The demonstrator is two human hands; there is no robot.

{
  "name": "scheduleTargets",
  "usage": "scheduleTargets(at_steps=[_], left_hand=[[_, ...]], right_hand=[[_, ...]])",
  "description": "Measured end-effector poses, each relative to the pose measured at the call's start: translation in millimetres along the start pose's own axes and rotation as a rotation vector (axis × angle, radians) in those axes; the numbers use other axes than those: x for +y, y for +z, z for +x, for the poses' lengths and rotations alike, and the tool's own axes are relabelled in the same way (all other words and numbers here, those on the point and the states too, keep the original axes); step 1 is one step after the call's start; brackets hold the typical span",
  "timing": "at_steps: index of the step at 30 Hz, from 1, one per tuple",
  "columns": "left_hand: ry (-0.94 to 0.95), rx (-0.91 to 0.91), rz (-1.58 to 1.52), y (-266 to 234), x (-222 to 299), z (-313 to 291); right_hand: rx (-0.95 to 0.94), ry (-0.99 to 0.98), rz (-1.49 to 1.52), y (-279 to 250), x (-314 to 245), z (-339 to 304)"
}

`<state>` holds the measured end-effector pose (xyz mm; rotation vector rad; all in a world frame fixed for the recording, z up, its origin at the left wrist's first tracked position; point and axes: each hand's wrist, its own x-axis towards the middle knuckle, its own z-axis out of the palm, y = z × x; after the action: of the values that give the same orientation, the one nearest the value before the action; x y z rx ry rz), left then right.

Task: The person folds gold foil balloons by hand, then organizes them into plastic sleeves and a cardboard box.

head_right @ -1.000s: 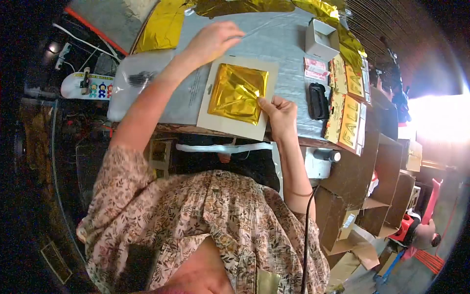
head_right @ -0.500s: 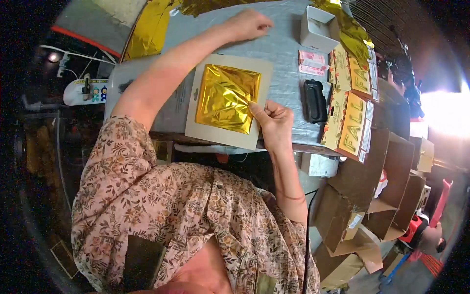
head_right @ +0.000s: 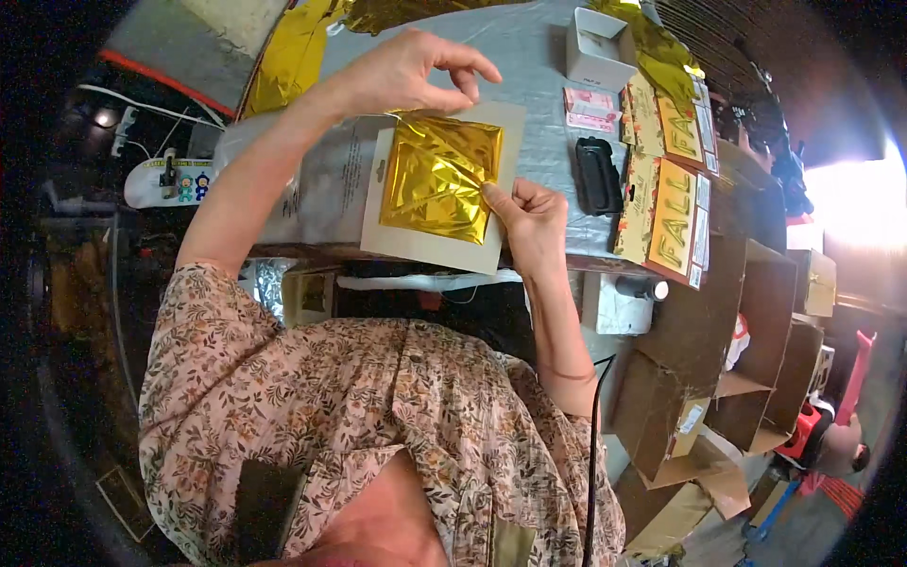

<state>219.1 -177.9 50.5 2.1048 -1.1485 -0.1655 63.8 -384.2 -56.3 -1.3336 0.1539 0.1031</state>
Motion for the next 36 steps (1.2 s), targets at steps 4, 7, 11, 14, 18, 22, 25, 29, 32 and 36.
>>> scheduleTargets(at_steps=[4,7,11,14,18,22,25,29,32,36], left_hand=[[-0.151,-0.132,0.137,-5.1,16.3,-14.8],[0.009,0.124,0.427,-13.1,30.4,-42.3],[-0.195,0.309,-0.215,-4.8,74.2,-113.1],[-0.339,-0.090,-0.682,11.3,99.8,-178.2],[-0.548,-0.339,-0.960,81.3,82.2,-209.2],[-0.381,0.427,-1.139,153.9,50.2,-180.8],[-0.059,0.678,-1.396,149.2,38.1,-135.9],[0.144,0.824,-1.929,143.6,75.4,-99.9],[0.588,0.707,-1.829,171.0,64.6,-107.2],[0.133,0.875,-2.000,172.8,65.3,-103.4]], right_hand=[[0.029,-0.007,-0.003,9.2,-13.7,-9.7],[0.027,-0.006,-0.036,2.2,-13.1,-11.9],[0.093,-0.050,-0.005,-12.4,-12.7,-15.7],[0.089,-0.036,0.104,-22.9,-26.7,-19.5],[0.047,-0.061,0.224,-28.0,-35.6,-24.7],[-0.019,-0.002,0.252,-25.4,-46.5,-36.9],[-0.027,-0.026,0.244,-18.6,-50.2,-44.6],[-0.061,0.029,0.112,-36.8,-45.6,-43.1],[-0.120,0.063,0.065,-36.7,-49.8,-41.9],[-0.172,0.009,0.046,-30.3,-44.6,-38.4]])
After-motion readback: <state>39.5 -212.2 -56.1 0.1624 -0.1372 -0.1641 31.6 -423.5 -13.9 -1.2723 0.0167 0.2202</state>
